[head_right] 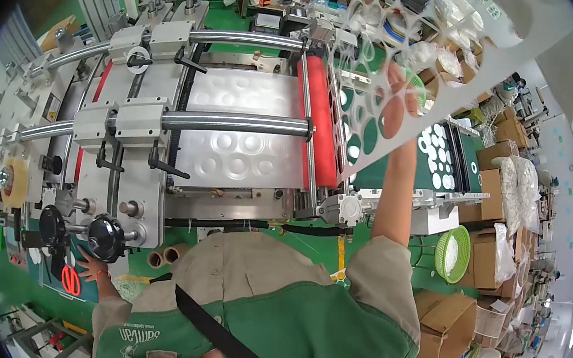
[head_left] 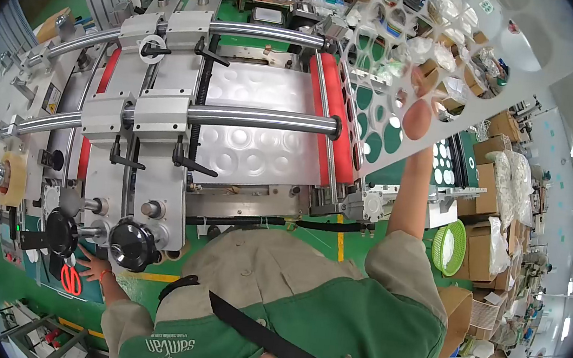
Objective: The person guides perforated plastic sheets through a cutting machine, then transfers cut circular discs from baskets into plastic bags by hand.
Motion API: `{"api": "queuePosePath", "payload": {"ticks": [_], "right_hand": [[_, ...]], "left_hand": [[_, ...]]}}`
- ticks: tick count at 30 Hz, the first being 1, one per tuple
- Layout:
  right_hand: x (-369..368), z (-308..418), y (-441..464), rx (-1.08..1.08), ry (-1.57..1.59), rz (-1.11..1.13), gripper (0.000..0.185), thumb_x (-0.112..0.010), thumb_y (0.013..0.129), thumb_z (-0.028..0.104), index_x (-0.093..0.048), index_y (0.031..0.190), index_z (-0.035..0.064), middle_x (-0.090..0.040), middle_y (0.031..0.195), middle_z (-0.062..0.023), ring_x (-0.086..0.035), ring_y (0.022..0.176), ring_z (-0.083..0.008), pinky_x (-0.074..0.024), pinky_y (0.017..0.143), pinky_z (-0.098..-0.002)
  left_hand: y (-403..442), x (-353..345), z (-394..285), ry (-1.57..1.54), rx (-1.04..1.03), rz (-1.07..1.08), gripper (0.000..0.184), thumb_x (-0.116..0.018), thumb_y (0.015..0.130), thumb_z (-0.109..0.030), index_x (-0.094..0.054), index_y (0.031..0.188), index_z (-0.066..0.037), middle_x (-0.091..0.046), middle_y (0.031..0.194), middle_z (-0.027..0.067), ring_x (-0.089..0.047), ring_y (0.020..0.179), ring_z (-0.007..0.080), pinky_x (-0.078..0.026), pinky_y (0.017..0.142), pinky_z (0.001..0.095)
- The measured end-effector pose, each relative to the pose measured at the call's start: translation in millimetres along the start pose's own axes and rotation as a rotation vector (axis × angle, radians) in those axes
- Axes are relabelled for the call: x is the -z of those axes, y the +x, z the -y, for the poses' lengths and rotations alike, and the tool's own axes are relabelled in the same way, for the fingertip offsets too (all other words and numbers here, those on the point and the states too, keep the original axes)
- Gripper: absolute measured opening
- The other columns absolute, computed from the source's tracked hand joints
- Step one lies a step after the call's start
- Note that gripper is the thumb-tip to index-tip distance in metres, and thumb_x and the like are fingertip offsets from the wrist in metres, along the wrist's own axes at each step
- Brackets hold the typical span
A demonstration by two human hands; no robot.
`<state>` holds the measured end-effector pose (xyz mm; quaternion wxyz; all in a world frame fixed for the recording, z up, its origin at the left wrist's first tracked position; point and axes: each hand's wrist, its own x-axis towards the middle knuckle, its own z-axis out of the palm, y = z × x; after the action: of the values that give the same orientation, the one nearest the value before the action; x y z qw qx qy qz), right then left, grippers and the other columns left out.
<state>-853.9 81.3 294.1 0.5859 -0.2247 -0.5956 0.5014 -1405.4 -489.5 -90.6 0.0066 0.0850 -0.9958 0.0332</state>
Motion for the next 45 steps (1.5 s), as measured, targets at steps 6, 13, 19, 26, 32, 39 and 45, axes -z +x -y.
{"api": "queuePosePath", "payload": {"ticks": [6,13,19,26,32,39,45], "right_hand": [[79.5,7.0,15.0,-0.014,-0.562,-0.087,0.032,-0.054,0.091,0.025,-0.055,0.115,0.0031,-0.06,0.106,-0.0066,-0.058,0.09,-0.012,-0.0458,0.075,-0.025],[112.5,-31.8,-2.7,-0.672,-1.26,0.589,0.044,-0.069,0.076,0.035,-0.062,0.112,0.0106,-0.063,0.107,-0.0111,-0.061,0.093,-0.0227,-0.0456,0.085,-0.0335],[31.2,-11.5,56.9,0.06,-0.832,0.172,0.046,-0.063,0.079,0.013,-0.049,0.122,0.0035,-0.059,0.1,-0.0076,-0.057,0.087,-0.0139,-0.0457,0.075,-0.0256],[-43.3,46.6,129.0,0.486,-0.771,0.205,0.067,-0.065,0.075,0.007,-0.033,0.133,0.0076,-0.055,0.108,-0.005,-0.055,0.086,-0.0117,-0.0452,0.075,-0.0238],[-41.9,39.8,134.6,0.395,-0.707,0.226,0.032,-0.056,0.08,0.0,-0.052,0.111,0.0038,-0.058,0.097,-0.0048,-0.056,0.082,-0.0109,-0.0446,0.069,-0.0225],[-40.4,30.5,131.0,0.371,-0.912,0.152,0.021,-0.059,0.077,0.006,-0.058,0.097,0.0027,-0.061,0.084,-0.0033,-0.056,0.072,-0.0105,-0.0444,0.068,-0.0229],[-39.6,24.3,156.8,0.233,-0.531,0.075,0.027,-0.057,0.087,0.02,-0.057,0.109,0.003,-0.06,0.084,-0.0031,-0.053,0.071,-0.0089,-0.0416,0.063,-0.0217]], "left_hand": [[1.2,1.7,7.6,0.132,-0.081,-0.039,0.098,-0.059,0.077,-0.006,0.004,0.141,-0.044,0.0,0.151,0.0099,-0.018,0.125,0.0579,-0.029,0.093,0.0655],[1.2,6.4,8.7,0.15,-0.114,-0.001,0.087,-0.062,0.075,-0.012,-0.013,0.143,-0.034,0.003,0.15,0.0118,-0.015,0.124,0.0606,-0.029,0.091,0.0676],[-6.5,-12.5,12.7,0.166,-0.145,-0.088,0.093,-0.061,0.073,-0.005,-0.008,0.143,-0.037,0.002,0.15,0.0146,-0.02,0.123,0.06,-0.032,0.089,0.0664],[-3.8,-3.9,13.1,0.163,-0.132,-0.218,0.104,-0.065,0.066,-0.002,-0.005,0.143,-0.039,-0.002,0.15,0.0118,-0.022,0.125,0.0553,-0.034,0.092,0.0629],[-10.7,-10.4,7.6,0.161,-0.101,-0.154,0.101,-0.06,0.069,0.0,-0.004,0.142,-0.04,-0.002,0.151,0.0099,-0.025,0.126,0.0531,-0.033,0.094,0.0614],[-16.7,1.9,3.6,0.133,-0.09,-0.107,0.105,-0.061,0.066,0.002,-0.002,0.142,-0.042,-0.002,0.151,0.009,-0.021,0.127,0.0525,-0.029,0.097,0.062],[-13.0,-6.2,4.0,0.105,-0.067,-0.108,0.106,-0.063,0.065,0.0,-0.002,0.141,-0.043,-0.001,0.151,0.0079,-0.018,0.128,0.053,-0.028,0.097,0.0628]]}}
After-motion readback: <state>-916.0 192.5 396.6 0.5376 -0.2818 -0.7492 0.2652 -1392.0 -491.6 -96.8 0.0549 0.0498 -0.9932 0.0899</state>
